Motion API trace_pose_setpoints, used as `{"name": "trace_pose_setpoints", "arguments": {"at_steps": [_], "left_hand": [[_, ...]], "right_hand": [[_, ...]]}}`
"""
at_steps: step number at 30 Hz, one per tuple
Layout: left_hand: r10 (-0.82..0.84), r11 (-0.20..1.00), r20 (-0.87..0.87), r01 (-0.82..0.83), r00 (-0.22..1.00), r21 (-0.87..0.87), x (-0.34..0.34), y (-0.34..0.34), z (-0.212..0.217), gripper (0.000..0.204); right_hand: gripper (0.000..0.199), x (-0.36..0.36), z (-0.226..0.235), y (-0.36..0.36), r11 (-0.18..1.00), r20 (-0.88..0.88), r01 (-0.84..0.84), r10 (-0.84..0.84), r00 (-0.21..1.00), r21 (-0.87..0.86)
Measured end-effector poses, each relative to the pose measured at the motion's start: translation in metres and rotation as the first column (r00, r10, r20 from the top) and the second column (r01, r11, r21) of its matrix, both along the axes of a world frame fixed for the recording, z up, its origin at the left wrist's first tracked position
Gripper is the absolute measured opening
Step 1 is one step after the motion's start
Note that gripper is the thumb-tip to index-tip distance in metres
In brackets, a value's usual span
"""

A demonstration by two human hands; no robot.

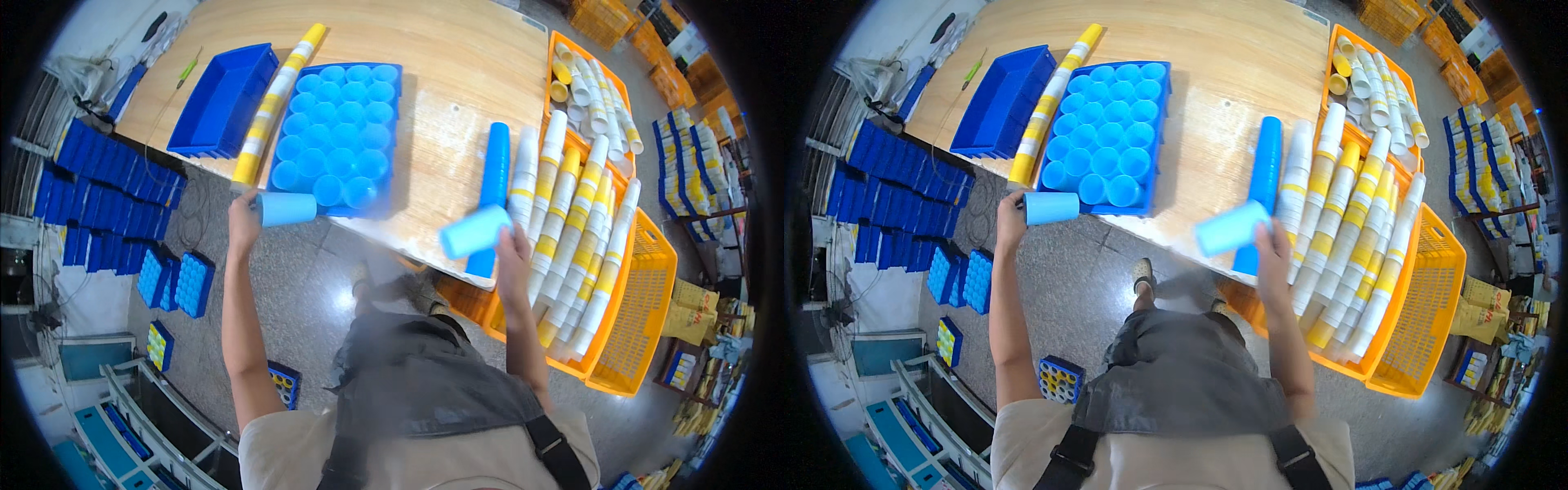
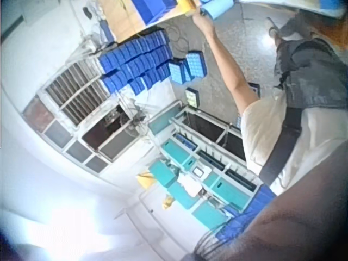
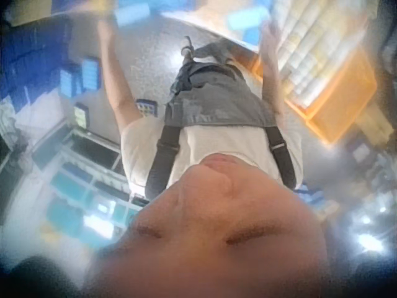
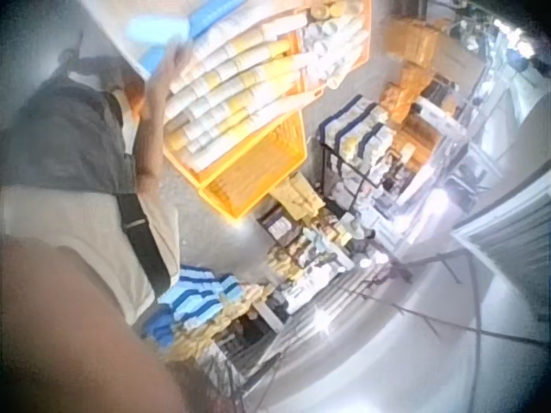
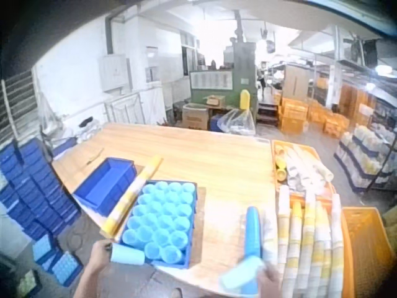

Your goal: The person sorts cylindrical plastic tubes from a yellow basket into blue trays, separating them by color and stacking them. They then carry a filled tray to a nearby area and place it on the floor. Finally, they pick up a large yellow sack and carry it across the room.

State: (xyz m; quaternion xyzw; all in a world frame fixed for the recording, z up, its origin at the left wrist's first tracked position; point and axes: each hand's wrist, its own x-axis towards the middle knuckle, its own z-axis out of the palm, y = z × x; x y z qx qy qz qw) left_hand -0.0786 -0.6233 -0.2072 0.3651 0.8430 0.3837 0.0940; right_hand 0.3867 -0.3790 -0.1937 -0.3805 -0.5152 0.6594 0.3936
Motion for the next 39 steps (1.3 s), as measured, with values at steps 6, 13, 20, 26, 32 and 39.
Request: {"name": "trace_pose_setpoints", "arguments": {"at_steps": [6,13,20,26,32,39], "left_hand": [[-0.093,0.991,0.051,0.098,0.994,-0.096,-0.076,0.023,0.014,0.024],[-0.266,0.961,-0.193,0.244,0.944,-0.132,-0.092,0.035,0.029,0.019],[-0.336,0.941,-0.457,0.27,0.824,-0.206,-0.056,0.046,0.025,0.039],[0.179,0.972,0.222,-0.208,0.958,0.114,-0.059,-0.037,0.003,0.036],[0.193,0.907,0.95,-0.414,0.245,-0.078,0.027,-0.033,-0.038,0.045],[0.15,0.848,0.989,-0.512,-0.014,-0.136,0.06,0.078,-0.082,0.031]], "right_hand": [[0.043,-0.254,-0.002,-0.047,0.807,-0.432,-0.473,0.307,0.848,-0.355],[0.021,-0.32,-0.029,-0.071,0.966,0.263,-0.246,0.217,0.94,0.083],[0.047,-0.325,0.006,-0.099,0.21,0.678,-0.661,-0.018,0.734,0.721],[0.086,-0.349,0.031,-0.091,0.092,0.658,-0.676,0.163,0.735,0.732],[0.081,-0.369,-0.01,-0.073,0.074,0.789,-0.829,0.268,0.553,0.555],[0.076,-0.334,-0.057,0.046,0.66,0.531,-0.245,-0.274,0.802,0.71]]}}
